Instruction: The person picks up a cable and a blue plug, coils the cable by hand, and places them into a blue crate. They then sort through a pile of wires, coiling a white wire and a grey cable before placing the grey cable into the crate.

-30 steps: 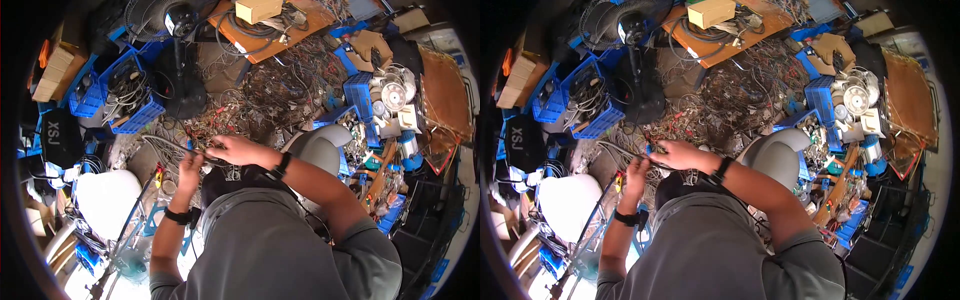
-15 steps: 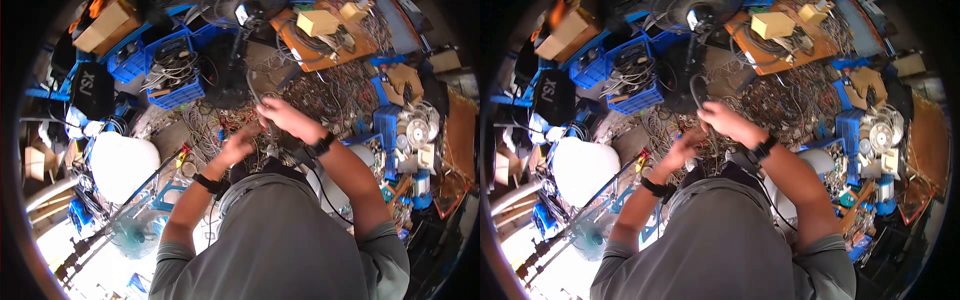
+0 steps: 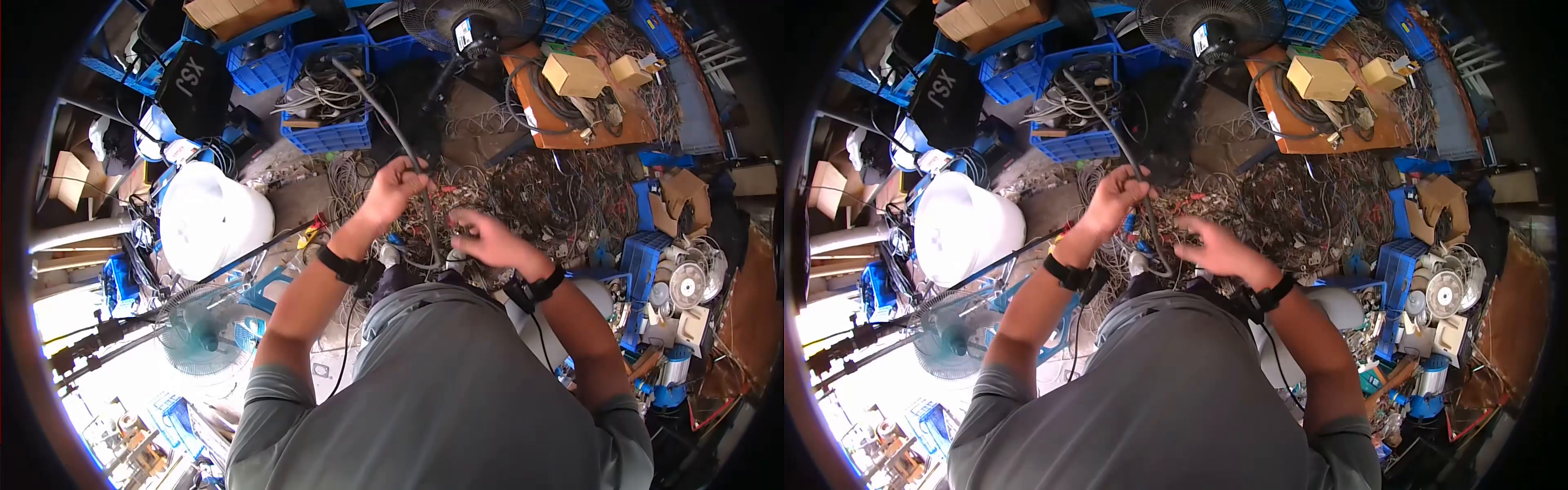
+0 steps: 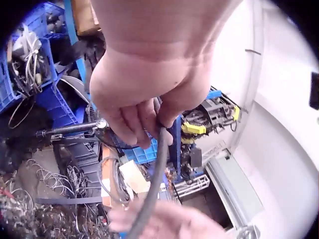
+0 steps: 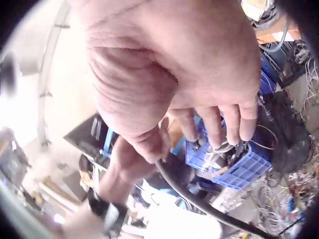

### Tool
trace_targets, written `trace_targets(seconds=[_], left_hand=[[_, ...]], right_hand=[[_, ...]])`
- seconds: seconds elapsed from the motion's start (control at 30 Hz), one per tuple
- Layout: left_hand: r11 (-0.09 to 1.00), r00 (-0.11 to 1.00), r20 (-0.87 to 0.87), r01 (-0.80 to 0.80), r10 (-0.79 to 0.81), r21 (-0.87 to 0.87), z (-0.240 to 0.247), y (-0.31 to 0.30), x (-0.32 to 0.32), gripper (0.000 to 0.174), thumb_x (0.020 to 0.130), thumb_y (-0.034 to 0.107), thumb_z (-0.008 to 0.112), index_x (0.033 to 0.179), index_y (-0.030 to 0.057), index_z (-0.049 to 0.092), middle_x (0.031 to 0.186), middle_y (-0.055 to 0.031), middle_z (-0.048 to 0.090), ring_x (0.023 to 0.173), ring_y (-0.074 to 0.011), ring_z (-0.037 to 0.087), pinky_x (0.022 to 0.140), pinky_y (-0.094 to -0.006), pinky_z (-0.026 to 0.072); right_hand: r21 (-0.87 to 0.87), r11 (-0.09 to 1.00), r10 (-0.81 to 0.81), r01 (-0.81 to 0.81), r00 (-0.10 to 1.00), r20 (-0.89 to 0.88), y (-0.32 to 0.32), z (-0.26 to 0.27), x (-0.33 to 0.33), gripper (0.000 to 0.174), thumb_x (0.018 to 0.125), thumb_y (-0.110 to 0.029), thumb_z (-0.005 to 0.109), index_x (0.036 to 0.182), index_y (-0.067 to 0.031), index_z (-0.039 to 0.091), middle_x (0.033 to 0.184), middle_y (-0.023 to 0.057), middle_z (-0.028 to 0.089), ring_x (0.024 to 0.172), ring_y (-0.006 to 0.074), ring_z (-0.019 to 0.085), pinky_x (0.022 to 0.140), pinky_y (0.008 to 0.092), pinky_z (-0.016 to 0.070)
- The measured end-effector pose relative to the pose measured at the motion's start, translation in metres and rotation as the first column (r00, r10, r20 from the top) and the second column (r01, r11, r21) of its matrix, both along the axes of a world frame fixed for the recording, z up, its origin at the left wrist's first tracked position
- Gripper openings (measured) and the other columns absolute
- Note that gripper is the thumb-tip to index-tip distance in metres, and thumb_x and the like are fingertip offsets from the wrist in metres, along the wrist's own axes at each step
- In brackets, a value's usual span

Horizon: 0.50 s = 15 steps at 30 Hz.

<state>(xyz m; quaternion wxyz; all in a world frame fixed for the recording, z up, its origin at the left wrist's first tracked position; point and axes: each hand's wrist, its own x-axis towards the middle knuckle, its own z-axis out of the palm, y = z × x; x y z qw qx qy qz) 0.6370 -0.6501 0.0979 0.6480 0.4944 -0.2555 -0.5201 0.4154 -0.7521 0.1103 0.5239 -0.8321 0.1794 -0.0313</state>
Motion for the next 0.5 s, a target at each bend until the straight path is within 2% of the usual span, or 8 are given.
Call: trace_targets(seconds=[0.1,0.17,0.2,0.23,0.3,0.37,0.47,0.5], left_hand=[[1.0,0.918,0.397,0.007,-0.005,-0.003,-0.015,0.008,-0.029,0.025,0.087,0.003,0.058,0.112,0.0014,0.054,0.079,-0.0077,0.07,0.07,-0.0123,0.064,0.066,-0.0289,0.0501],[0.991,0.648,0.751,0.044,-0.127,0.129,-0.003,0.018,-0.042,0.028,0.084,0.01,0.064,0.11,0.0039,0.055,0.078,-0.0137,0.067,0.068,-0.0248,0.066,0.062,-0.0356,0.0513],[0.99,0.53,0.836,0.07,-0.141,0.122,-0.017,0.021,-0.046,0.029,0.083,0.013,0.066,0.109,0.0053,0.055,0.077,-0.0161,0.066,0.068,-0.0315,0.066,0.061,-0.0399,0.0516],[0.991,0.53,0.837,0.073,-0.136,0.115,-0.016,0.025,-0.05,0.029,0.083,0.013,0.066,0.109,0.0053,0.055,0.077,-0.0161,0.066,0.068,-0.0315,0.066,0.061,-0.0399,0.0516],[0.944,0.362,0.873,0.089,-0.328,0.318,-0.015,0.034,-0.052,0.027,0.084,0.017,0.064,0.107,0.0067,0.056,0.084,-0.0184,0.067,0.076,-0.0394,0.063,0.065,-0.0466,0.0509],[0.953,0.388,0.872,0.08,-0.3,0.293,-0.032,0.039,-0.044,0.029,0.084,0.018,0.063,0.109,0.0076,0.055,0.086,-0.0183,0.066,0.079,-0.0389,0.064,0.068,-0.0474,0.0508],[0.94,0.463,0.825,0.056,-0.324,0.338,-0.012,0.041,-0.031,0.036,0.081,0.014,0.062,0.115,0.0059,0.054,0.101,-0.0202,0.064,0.093,-0.0379,0.062,0.079,-0.0467,0.0504],[0.982,0.511,0.842,0.027,-0.173,0.185,-0.007,0.041,-0.024,0.04,0.079,0.012,0.062,0.117,0.0044,0.054,0.106,-0.0203,0.063,0.097,-0.0373,0.061,0.082,-0.0448,0.0501]], right_hand=[[0.092,0.984,-0.153,0.155,0.988,-0.024,-0.029,0.046,0.051,0.051,0.092,-0.022,0.062,0.135,-0.0014,0.042,0.114,0.0074,0.062,0.088,0.0112,0.055,0.079,0.0266,0.0471],[0.164,0.967,-0.218,0.197,0.969,0.119,-0.037,0.068,0.079,0.053,0.094,-0.021,0.06,0.137,-0.0012,0.037,0.112,0.0072,0.062,0.087,0.0095,0.055,0.08,0.0244,0.046],[0.198,0.962,-0.224,0.189,0.958,0.178,-0.038,0.081,0.091,0.053,0.095,-0.02,0.058,0.139,-0.0012,0.034,0.109,0.0065,0.063,0.087,0.009,0.055,0.079,0.0238,0.0457],[0.28,0.927,-0.323,0.25,0.911,0.258,-0.037,0.083,0.101,0.037,0.097,-0.022,0.054,0.128,-0.0014,0.048,0.096,0.0047,0.066,0.083,0.0085,0.055,0.076,0.0236,0.045],[0.173,0.959,-0.256,0.223,0.945,0.205,-0.038,0.097,0.098,0.029,0.098,-0.023,0.052,0.117,-0.0015,0.054,0.092,0.0039,0.066,0.081,0.0084,0.056,0.075,0.0236,0.0449],[0.042,0.985,-0.173,0.168,0.962,0.213,-0.024,0.101,0.095,0.029,0.1,-0.025,0.048,0.089,-0.0021,0.061,0.079,0.0017,0.065,0.075,0.0081,0.056,0.07,0.0247,0.045],[-0.03,0.991,-0.118,0.131,0.955,0.271,-0.002,0.085,0.085,0.018,0.097,-0.017,0.052,0.088,-0.003,0.059,0.075,0.0023,0.062,0.06,0.0089,0.055,0.054,0.0245,0.0442],[-0.035,0.992,-0.103,0.122,0.933,0.346,0.003,0.077,0.084,0.014,0.095,-0.012,0.054,0.087,-0.0024,0.059,0.075,0.0031,0.062,0.055,0.0092,0.055,0.052,0.024,0.0437]])
